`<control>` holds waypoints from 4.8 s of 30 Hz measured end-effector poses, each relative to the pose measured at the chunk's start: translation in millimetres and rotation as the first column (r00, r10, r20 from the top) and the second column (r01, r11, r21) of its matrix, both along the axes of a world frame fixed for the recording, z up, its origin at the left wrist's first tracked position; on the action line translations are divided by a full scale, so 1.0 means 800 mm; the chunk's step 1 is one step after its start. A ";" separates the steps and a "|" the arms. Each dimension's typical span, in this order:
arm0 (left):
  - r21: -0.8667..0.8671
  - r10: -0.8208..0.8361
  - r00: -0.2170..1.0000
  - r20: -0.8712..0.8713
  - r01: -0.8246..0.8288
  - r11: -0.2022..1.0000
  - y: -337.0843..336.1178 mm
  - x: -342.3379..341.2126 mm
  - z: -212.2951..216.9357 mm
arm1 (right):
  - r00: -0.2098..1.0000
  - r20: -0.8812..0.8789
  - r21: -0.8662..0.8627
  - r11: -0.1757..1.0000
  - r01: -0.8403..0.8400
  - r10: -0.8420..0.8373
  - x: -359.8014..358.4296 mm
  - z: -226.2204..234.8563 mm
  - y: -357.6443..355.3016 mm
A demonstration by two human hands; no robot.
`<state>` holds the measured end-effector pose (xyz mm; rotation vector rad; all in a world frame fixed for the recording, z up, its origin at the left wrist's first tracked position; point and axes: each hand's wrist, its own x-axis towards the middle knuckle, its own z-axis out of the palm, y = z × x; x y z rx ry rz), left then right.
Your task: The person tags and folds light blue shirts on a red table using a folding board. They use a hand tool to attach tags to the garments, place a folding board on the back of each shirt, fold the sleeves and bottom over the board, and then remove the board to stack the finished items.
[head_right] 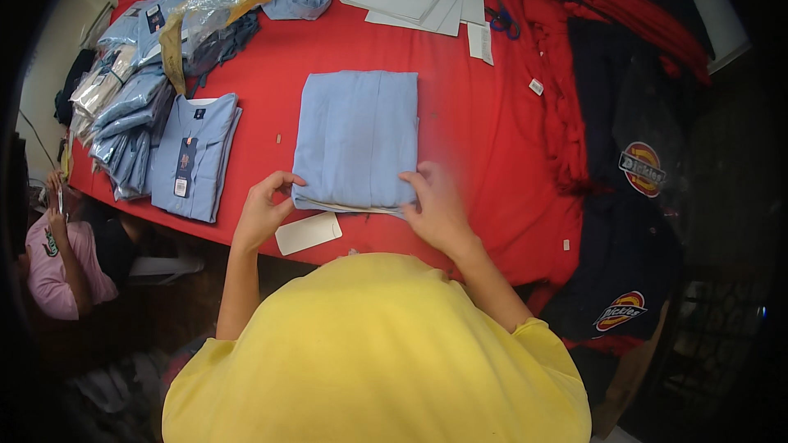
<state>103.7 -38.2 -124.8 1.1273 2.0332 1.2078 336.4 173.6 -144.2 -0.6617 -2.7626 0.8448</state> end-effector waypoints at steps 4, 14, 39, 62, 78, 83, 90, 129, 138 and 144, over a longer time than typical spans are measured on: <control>0.204 0.105 0.965 -0.241 -0.056 0.977 0.029 0.004 0.017 | 0.974 -0.223 0.268 0.963 0.033 0.029 -0.004 0.004 -0.030; 0.674 0.050 0.999 0.016 -0.048 0.737 0.071 -0.030 0.150 | 0.757 -0.653 -0.023 0.998 -0.065 0.034 -0.041 0.186 0.063; 0.002 0.078 0.981 0.176 -0.079 0.997 0.152 -0.200 -0.062 | 0.988 -0.151 -0.511 0.853 -0.105 0.031 -0.200 -0.027 0.178; -0.149 -0.055 0.752 -0.656 -0.058 0.987 0.269 -0.037 -0.033 | 0.999 -0.038 0.259 0.966 -0.006 0.017 0.016 -0.020 0.105; -0.037 0.118 0.734 -0.669 -0.192 0.981 0.233 -0.057 -0.012 | 0.957 -0.278 -0.169 0.985 0.037 -0.084 -0.121 0.012 0.129; 0.071 0.278 0.834 -0.477 -0.278 0.958 0.145 -0.041 0.006 | 0.981 -0.192 -0.045 0.999 -0.030 0.021 -0.188 -0.002 0.132; -0.060 0.240 0.880 -0.411 -0.288 0.956 0.049 -0.024 -0.013 | 0.932 -0.353 -0.114 0.992 0.048 -0.086 -0.151 -0.005 0.085; -0.231 0.321 0.942 -0.100 -0.336 0.913 0.048 -0.084 -0.041 | 0.962 -0.111 -0.793 0.606 0.065 -0.248 -0.168 0.001 0.135; 0.224 -0.043 0.851 0.523 -0.088 0.971 0.090 -0.126 -0.046 | 0.983 -0.155 -0.883 0.460 -0.093 -0.098 -0.162 -0.005 0.113; 0.036 0.174 0.969 -0.173 -0.170 0.985 0.028 -0.120 0.023 | 0.971 -0.234 -0.920 0.332 -0.207 -0.042 -0.189 -0.012 0.094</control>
